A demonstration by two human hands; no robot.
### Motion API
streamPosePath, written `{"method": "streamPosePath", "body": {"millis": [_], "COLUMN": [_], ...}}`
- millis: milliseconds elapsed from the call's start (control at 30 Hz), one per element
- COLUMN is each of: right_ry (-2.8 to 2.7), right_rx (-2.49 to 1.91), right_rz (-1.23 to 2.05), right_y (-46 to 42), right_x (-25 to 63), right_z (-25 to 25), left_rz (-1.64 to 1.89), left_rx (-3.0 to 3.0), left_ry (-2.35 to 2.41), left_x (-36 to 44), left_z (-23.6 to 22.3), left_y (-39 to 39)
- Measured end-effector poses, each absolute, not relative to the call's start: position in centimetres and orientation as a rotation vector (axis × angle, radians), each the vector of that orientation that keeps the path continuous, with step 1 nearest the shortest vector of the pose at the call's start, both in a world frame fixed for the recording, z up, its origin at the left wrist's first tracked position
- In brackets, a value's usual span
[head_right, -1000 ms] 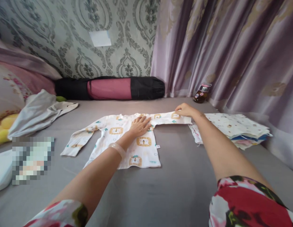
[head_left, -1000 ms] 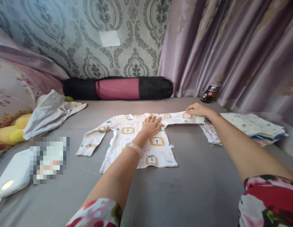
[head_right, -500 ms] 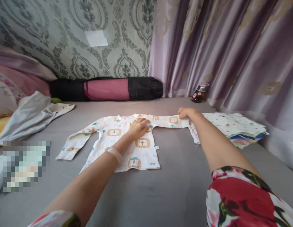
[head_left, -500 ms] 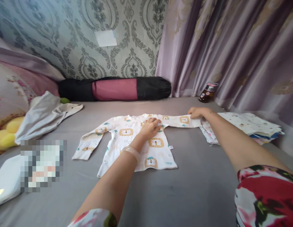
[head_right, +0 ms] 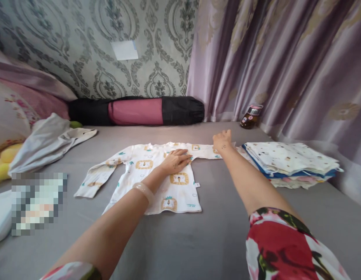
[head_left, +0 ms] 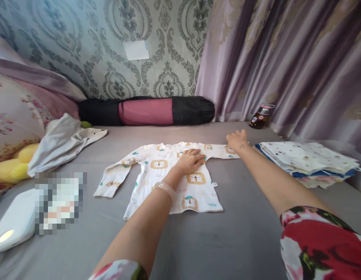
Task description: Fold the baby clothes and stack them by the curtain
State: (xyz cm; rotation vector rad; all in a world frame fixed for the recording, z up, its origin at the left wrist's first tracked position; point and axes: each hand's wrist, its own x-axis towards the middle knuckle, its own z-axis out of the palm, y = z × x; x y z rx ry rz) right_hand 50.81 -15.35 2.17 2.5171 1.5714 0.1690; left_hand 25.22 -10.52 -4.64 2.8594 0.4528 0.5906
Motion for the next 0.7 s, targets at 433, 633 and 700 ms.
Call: {"method": "streamPosePath", "body": {"millis": [433, 633, 700], "right_ry": [2.017, 2.018, 2.025], "right_rx": [2.415, 2.432, 2.469], "right_rz": [-0.302, -0.164, -0.100], "right_y": [-8.9, -8.9, -9.1], "right_x": [42.2, 41.8, 41.8], "right_z": [0.5, 0.2, -0.3], "left_rz": [0.776, 0.720, 0.680], "left_rx": [2.787, 2.802, 2.820], "left_ry": [0.271, 0.236, 0.228], "left_x": [25.2, 25.3, 25.3], "left_z": [-4.5, -4.6, -4.7], "left_y": [-10.6, -10.5, -10.5]}}
